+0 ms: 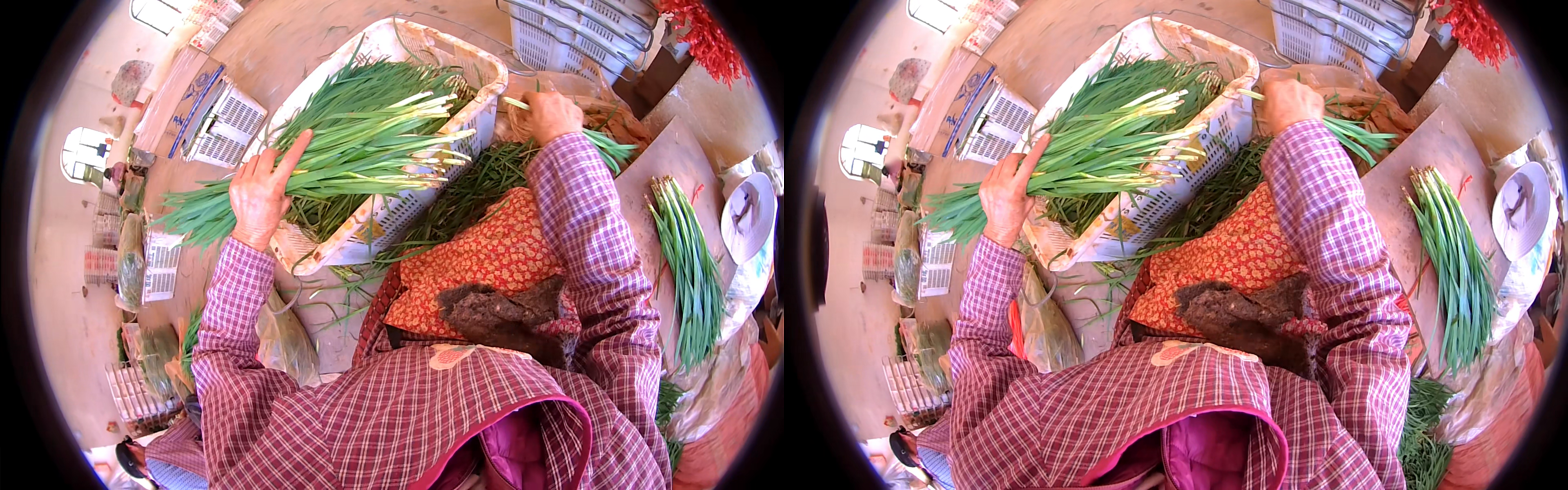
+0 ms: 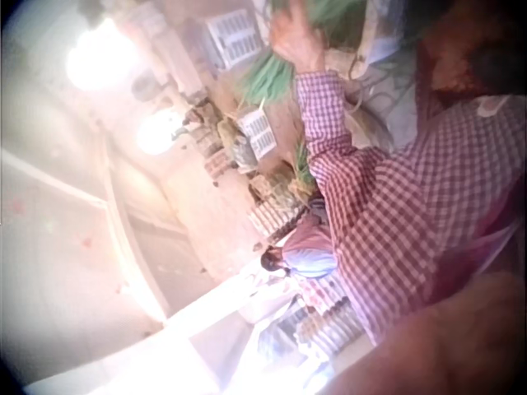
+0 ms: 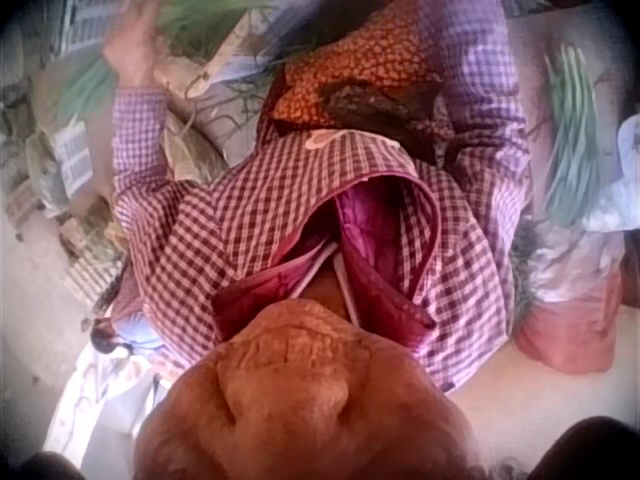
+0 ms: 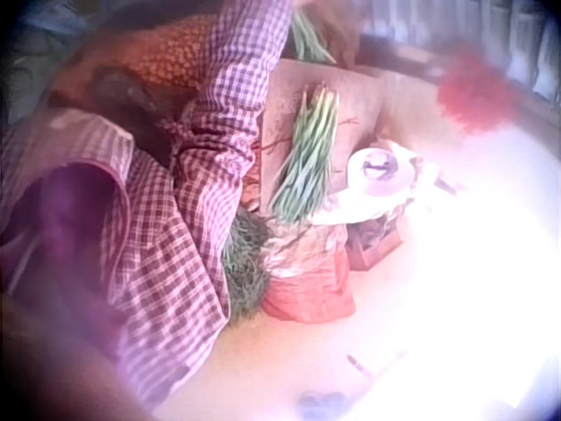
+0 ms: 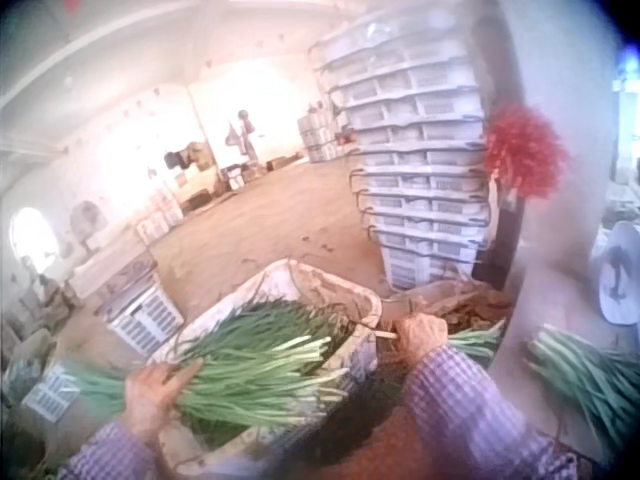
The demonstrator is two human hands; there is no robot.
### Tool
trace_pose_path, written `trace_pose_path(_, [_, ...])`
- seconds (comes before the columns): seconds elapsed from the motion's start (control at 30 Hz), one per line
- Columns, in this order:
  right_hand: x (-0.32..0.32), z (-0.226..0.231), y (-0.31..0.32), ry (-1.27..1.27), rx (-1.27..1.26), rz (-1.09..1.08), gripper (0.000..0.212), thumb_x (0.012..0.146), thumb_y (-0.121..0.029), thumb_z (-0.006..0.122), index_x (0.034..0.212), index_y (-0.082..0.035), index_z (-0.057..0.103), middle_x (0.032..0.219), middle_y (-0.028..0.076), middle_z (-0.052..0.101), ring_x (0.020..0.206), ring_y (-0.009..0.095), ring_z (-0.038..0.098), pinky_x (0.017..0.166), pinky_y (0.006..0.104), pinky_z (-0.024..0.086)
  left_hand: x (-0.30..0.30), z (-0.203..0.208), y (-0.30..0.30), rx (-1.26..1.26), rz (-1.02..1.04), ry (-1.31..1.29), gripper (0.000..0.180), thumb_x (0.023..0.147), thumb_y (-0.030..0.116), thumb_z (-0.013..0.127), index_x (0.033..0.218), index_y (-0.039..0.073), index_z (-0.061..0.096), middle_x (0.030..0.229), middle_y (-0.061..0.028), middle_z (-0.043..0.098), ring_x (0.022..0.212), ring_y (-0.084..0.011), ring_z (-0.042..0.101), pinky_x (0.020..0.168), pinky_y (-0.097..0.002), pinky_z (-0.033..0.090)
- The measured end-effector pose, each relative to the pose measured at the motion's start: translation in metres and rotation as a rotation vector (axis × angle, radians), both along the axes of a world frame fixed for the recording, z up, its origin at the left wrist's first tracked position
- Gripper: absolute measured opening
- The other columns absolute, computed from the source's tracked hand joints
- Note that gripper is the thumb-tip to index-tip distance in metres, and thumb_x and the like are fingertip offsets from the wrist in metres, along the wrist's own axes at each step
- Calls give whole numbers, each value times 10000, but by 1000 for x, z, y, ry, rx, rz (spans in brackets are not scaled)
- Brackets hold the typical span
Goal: The person organizes loose green onions into a bundle, secures it with a red rubber band, and سپس places the bundled onions into a container.
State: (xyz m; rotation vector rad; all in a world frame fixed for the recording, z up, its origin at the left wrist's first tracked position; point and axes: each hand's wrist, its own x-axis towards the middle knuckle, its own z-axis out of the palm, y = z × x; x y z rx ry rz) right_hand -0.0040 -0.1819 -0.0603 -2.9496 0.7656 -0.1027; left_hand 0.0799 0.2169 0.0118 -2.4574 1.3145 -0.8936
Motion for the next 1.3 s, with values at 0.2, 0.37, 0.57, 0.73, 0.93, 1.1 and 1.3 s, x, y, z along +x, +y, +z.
trace_pose_path(0.2, [-25,16,42,-483,180,345,137,854,-246,693,989,-228,679,814,17,635,771,211,676,644,384,567,1,-5,7,-7,77,44,1071,491,-82,684,1438,361,451,887,-36,587,807,-232,618,693,-361,525])
trace_pose_path(0.37, [-23,10,85,-607,229,568,202,816,-153,728,1012,-188,695,859,41,657,793,248,682,671,389,557,1,-7,-1,-19,52,64,1067,497,-87,679,1437,363,452,885,-33,586,792,-228,616,683,-356,524])
trace_pose_path(0.57, [-12,11,88,-466,376,580,255,879,-325,659,995,-100,692,828,142,676,790,351,659,693,463,518,-1,-5,-5,-17,26,57,1065,499,-93,676,1438,356,453,882,-33,586,779,-230,613,678,-353,523])
trace_pose_path(0.73, [-13,-2,89,-447,302,596,209,845,-252,665,984,-98,639,823,131,681,757,352,663,654,465,518,-1,-6,-7,-19,13,66,1063,497,-88,680,1438,353,454,868,-35,585,779,-233,615,676,-356,520])
trace_pose_path(0.93, [-13,-13,98,-511,81,533,193,841,-158,615,1010,-113,533,793,141,633,671,350,652,562,478,502,-1,-9,-9,-22,5,47,1052,500,-80,684,1437,344,457,856,-37,581,785,-234,618,679,-365,518])
trace_pose_path(1.1, [-6,-29,86,-543,-13,476,138,904,-122,514,1031,-84,477,791,142,629,599,341,647,512,473,496,-3,-6,-9,-17,-4,69,1043,507,-81,676,1436,341,459,837,-41,566,774,-243,616,674,-374,514])
trace_pose_path(1.3, [-17,-48,-13,-123,-49,89,180,924,-124,508,1099,-96,535,953,150,667,761,328,697,642,480,544,1,-3,21,-59,153,66,1046,501,-66,696,1432,346,460,828,-54,538,769,-251,606,685,-377,512])
